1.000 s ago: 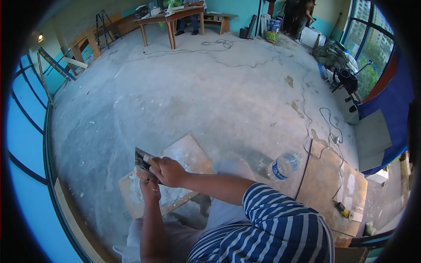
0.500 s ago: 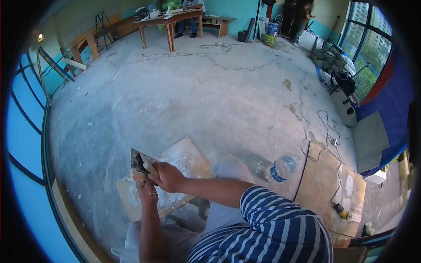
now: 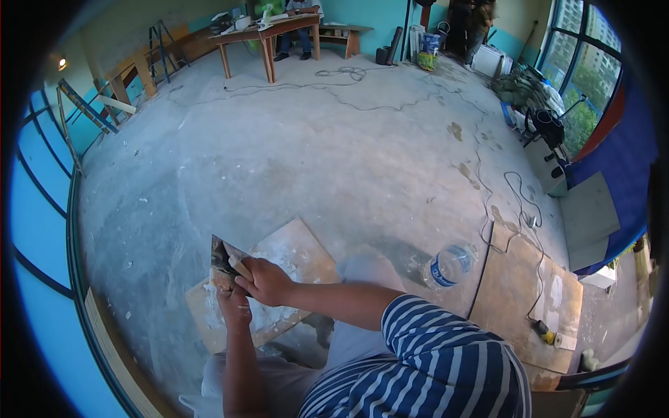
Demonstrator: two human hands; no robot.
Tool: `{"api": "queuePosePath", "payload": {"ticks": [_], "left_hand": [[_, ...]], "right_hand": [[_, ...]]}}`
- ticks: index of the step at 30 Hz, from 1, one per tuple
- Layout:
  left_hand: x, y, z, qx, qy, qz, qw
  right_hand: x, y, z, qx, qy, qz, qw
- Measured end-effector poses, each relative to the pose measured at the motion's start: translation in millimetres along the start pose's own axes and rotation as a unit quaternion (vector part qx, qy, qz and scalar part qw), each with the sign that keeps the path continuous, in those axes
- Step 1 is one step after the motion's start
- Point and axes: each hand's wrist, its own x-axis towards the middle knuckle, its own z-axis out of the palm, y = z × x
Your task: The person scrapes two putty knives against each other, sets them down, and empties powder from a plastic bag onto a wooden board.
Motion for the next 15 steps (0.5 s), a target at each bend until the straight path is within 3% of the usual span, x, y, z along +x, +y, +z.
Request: {"api": "queuePosePath", "payload": {"ticks": [2, 4, 5, 7, 9, 11, 13, 15], "left_hand": [[-3.8, 6.2, -6.5, 0.037, -0.013, -0.048, 0.998], [12.7, 12.1, -25.5, 0.066, -0.018, -0.103, 0.992], [27.6, -12.0, -40.4, -0.007, -0.020, -0.066, 0.998], [15.2, -8.1, -23.4, 0.028, -0.017, -0.034, 0.999], [2.0, -4.9, -7.7, 0.041, -0.024, -0.008, 0.999], [9.4, -3.2, -22.0, 0.062, -0.026, -0.020, 0.998], [22.5, -6.3, -37.0, 0.010, -0.003, -0.059, 0.998], [20.7, -6.9, -33.7, 0.077, -0.029, -0.026, 0.996]], "right_hand": [[11.5, 11.8, -9.5, -0.029, -0.004, 0.084, 0.996], [15.0, 15.2, -15.8, -0.016, -0.004, 0.091, 0.996], [10.1, 12.0, -11.6, -0.016, -0.015, 0.076, 0.997], [-4.3, 7.2, 2.6, 0.001, -0.045, 0.034, 0.998], [5.2, 16.0, 0.4, -0.008, -0.026, 0.077, 0.997], [19.0, 17.8, -15.3, -0.027, -0.005, 0.126, 0.992], [15.4, 9.5, -18.6, -0.010, -0.041, 0.124, 0.991], [4.6, 11.9, -3.5, 0.001, -0.072, 0.082, 0.994]]}}
